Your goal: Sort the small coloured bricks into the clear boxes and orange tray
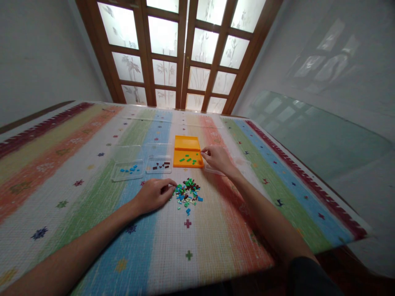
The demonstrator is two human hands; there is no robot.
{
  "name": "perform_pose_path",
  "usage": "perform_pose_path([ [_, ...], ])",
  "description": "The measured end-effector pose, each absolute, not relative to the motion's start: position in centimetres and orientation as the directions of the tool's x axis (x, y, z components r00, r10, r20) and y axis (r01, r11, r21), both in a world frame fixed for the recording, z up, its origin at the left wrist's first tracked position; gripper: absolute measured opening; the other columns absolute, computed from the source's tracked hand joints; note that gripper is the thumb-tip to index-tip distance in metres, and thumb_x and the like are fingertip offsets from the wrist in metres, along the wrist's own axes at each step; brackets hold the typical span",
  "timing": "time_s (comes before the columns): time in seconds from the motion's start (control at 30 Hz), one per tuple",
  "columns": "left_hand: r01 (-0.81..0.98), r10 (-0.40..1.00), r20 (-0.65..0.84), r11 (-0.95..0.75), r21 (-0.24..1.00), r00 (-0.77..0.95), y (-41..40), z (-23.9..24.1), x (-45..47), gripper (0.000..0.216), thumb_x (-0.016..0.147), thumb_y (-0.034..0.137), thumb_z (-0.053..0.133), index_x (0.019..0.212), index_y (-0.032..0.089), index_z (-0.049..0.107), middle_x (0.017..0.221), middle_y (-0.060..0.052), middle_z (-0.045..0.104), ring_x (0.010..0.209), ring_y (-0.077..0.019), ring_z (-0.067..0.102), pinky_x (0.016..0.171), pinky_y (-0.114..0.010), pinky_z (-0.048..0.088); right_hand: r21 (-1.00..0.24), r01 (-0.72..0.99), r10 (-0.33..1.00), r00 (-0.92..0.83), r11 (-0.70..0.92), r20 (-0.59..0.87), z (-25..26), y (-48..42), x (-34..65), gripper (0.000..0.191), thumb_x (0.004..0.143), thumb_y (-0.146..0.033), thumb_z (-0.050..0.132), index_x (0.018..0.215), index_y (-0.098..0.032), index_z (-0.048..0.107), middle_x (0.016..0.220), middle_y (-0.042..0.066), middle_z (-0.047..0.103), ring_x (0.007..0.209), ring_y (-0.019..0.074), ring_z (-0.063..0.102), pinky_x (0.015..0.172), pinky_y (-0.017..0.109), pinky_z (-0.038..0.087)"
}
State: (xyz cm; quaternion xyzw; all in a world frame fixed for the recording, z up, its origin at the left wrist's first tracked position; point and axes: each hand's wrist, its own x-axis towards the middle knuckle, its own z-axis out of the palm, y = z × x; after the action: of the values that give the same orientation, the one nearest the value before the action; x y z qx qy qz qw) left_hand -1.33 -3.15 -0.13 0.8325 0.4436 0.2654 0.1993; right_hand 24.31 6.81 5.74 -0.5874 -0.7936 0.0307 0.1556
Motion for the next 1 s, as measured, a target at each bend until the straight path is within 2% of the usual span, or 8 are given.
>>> perform_pose_path([
  [0.17, 0.627, 0.842, 0.275, -0.532, 0.570, 0.464, -3.2, -0.1, -1.3, 0.026, 0.092, 0.031, 0.052, 0.095, 0.017, 0.073, 0.058, 0.002, 0.061, 0.053, -0.0119, 0.053, 0.057, -0.024, 0.037, -0.298, 0.859, 0.907, -0.368, 0.416, 0.206, 6.8, 5.2, 24.8, 0.023, 0.089, -0.019, 0.060, 0.099, -0.014, 0.080, 0.078, 0.008, 0.073, 0.067, 0.0151, 0.058, 0.064, 0.027, 0.036],
  [0.3, 0.629, 0.838, 0.275, -0.538, 0.562, 0.472, -3.1, -0.1, -1.3, 0.026, 0.092, 0.032, 0.051, 0.095, 0.017, 0.073, 0.058, 0.002, 0.062, 0.052, -0.0120, 0.053, 0.057, -0.024, 0.037, -0.394, 0.772, 0.853, -0.518, 0.499, 0.067, 6.4, 2.6, 24.8, 0.022, 0.088, -0.018, 0.060, 0.100, -0.016, 0.078, 0.069, 0.002, 0.067, 0.060, 0.0118, 0.052, 0.060, 0.025, 0.033],
  [0.47, 0.635, 0.834, 0.279, -0.545, 0.547, 0.476, -3.1, 0.0, -1.2, 0.029, 0.092, 0.032, 0.051, 0.096, 0.016, 0.074, 0.059, 0.001, 0.063, 0.052, -0.0124, 0.054, 0.057, -0.024, 0.037, -0.471, 0.667, 0.717, -0.690, 0.577, -0.099, 5.4, -0.6, 24.9, 0.023, 0.086, -0.015, 0.060, 0.101, -0.018, 0.077, 0.066, -0.001, 0.065, 0.056, 0.0100, 0.052, 0.057, 0.022, 0.033],
  [0.57, 0.635, 0.831, 0.279, -0.550, 0.543, 0.481, -3.2, 0.1, -1.2, 0.029, 0.092, 0.032, 0.050, 0.094, 0.016, 0.074, 0.059, 0.000, 0.063, 0.053, -0.0123, 0.054, 0.058, -0.024, 0.037, -0.452, 0.700, 0.739, -0.663, 0.553, -0.123, 5.0, -1.6, 24.9, 0.023, 0.085, -0.013, 0.060, 0.099, -0.019, 0.077, 0.069, 0.000, 0.068, 0.057, 0.0105, 0.053, 0.057, 0.022, 0.034],
  [0.73, 0.631, 0.828, 0.288, -0.556, 0.542, 0.482, -3.1, 0.0, -1.3, 0.029, 0.092, 0.033, 0.050, 0.094, 0.016, 0.074, 0.058, 0.001, 0.062, 0.051, -0.0119, 0.052, 0.057, -0.024, 0.036, -0.403, 0.741, 0.786, -0.613, 0.537, -0.077, 4.5, -1.9, 24.7, 0.021, 0.085, -0.015, 0.063, 0.100, -0.018, 0.077, 0.071, 0.002, 0.070, 0.060, 0.0122, 0.057, 0.059, 0.023, 0.036],
  [1.0, 0.624, 0.828, 0.277, -0.553, 0.552, 0.488, -2.9, -0.1, -1.4, 0.030, 0.092, 0.034, 0.050, 0.095, 0.016, 0.074, 0.056, 0.002, 0.060, 0.051, -0.0120, 0.052, 0.057, -0.024, 0.036, -0.325, 0.732, 0.761, -0.646, 0.598, -0.054, 4.3, -2.0, 24.9, 0.015, 0.088, -0.018, 0.061, 0.094, -0.017, 0.075, 0.074, 0.004, 0.072, 0.062, 0.0128, 0.057, 0.059, 0.024, 0.034],
])
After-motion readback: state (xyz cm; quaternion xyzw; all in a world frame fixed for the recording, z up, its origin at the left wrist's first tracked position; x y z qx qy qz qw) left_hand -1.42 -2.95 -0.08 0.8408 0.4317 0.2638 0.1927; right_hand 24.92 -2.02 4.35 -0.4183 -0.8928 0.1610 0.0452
